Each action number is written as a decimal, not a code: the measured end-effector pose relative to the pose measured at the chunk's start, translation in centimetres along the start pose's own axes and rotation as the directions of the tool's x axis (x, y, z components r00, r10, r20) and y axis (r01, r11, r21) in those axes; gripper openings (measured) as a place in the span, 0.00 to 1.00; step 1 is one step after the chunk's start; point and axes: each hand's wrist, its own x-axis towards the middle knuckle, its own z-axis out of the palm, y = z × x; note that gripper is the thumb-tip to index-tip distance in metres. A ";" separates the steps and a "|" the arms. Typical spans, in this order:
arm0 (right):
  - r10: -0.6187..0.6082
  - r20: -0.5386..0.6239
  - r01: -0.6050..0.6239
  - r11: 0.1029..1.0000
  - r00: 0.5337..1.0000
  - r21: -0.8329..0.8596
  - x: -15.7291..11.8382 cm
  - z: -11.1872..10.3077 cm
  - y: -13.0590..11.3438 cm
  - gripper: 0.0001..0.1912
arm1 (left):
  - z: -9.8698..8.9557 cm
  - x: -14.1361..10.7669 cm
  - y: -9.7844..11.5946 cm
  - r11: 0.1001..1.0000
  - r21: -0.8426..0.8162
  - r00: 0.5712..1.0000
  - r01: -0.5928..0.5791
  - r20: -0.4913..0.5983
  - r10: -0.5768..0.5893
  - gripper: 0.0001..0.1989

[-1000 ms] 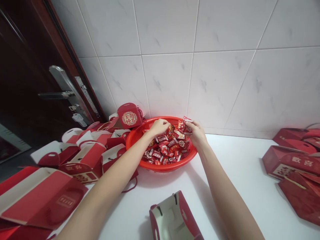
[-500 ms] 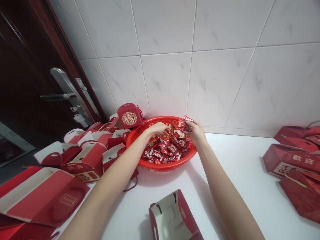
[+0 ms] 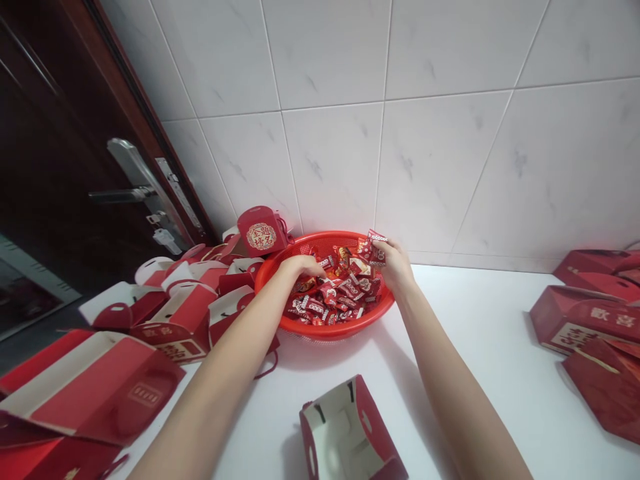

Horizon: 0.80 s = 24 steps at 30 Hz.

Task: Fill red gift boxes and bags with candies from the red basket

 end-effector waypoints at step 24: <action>-0.011 0.033 0.012 1.000 0.999 -0.008 0.5 -0.3 0.5 0.07 | 1.3 -1.2 2.2 0.982 -0.183 0.932 -0.038 0.349 0.101 0.14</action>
